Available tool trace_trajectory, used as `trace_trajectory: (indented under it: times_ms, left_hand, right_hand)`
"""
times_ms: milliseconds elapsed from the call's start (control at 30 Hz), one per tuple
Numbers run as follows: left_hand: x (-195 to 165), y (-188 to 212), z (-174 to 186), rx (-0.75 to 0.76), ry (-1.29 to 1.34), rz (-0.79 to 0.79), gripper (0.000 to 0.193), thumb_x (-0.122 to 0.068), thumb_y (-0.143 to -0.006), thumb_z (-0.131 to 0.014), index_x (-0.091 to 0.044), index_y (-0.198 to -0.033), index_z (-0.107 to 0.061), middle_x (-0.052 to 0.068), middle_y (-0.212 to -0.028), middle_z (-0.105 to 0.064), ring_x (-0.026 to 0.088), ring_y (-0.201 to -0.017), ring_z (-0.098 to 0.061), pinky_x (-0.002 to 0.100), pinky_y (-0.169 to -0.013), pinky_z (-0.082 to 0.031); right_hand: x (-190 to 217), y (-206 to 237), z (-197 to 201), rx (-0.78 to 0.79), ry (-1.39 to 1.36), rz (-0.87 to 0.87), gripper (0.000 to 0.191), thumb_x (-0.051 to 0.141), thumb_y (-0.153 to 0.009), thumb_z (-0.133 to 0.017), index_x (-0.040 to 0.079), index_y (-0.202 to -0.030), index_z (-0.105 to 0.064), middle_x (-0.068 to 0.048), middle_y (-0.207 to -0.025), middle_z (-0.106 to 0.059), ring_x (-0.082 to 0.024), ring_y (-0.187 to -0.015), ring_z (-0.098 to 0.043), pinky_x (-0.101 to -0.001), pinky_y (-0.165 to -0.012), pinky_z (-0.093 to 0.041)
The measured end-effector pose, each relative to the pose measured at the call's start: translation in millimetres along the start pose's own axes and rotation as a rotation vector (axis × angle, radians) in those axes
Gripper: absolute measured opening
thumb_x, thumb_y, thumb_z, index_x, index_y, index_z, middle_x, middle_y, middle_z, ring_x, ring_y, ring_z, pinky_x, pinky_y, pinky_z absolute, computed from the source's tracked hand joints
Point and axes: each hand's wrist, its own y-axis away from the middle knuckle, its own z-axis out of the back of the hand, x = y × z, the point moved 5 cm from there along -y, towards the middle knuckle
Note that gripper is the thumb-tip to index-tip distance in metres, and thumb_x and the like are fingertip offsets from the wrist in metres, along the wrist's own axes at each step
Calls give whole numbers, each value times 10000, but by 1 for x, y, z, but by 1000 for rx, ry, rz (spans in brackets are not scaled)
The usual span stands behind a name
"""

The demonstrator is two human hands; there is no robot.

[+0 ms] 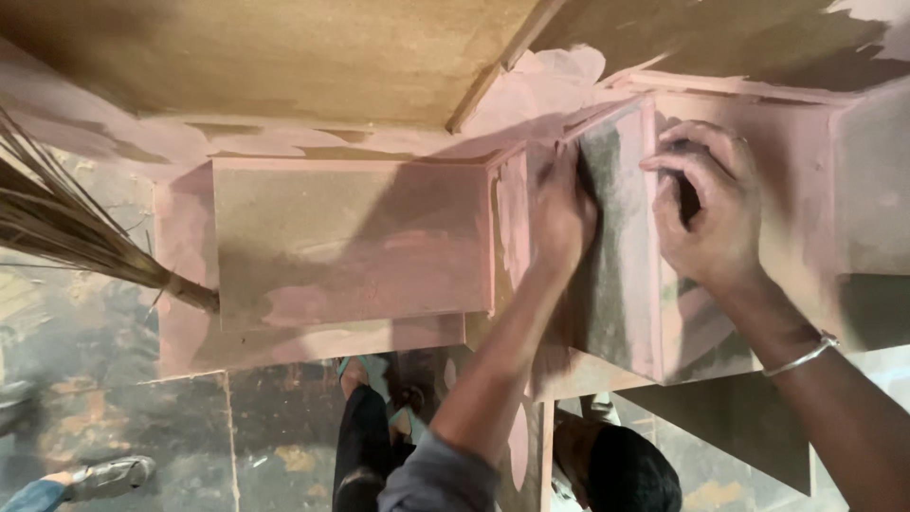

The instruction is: The person sands the edges and surfaces of a pink wooden cabinet using a sanding block. They work on the corners, shelves, and door frames, smoothing the wood in preparation for finishing.

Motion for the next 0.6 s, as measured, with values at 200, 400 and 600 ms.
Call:
trace_trajectory:
  times_ms: [200,400,600]
  left_hand:
    - [0,157,18,80,-33,-35,665,29,-908,-484,19,-1570,-420,266,-1588,-485,466,-1450,-447,496,-1226,-369]
    - [2,56,-22,109,19,-105,799,-446,-1091,-389,42,-1656,-105,267,-1753,-78,422,-1643,-76,535,-1316,-45]
    - [-30,126,5,307,179,80,884,-569,-1077,-296,32,-1655,-2,254,-1756,26,392,-1645,19,534,-1314,-29]
  right_hand:
    - [1,-2,1,-8,-47,-23,219,-57,-929,-621,48,-1100,-709,-123,-1290,-621,-300,-1222,-603,-392,-1053,-502]
    - [5,-1,3,-25,-8,5,193,-57,-945,-640,53,-1086,-711,-110,-1282,-630,-300,-1262,-608,-397,-1097,-496]
    - [3,0,2,-26,-21,5,188,-51,-948,-642,59,-1082,-715,-112,-1287,-625,-296,-1232,-600,-386,-1082,-500]
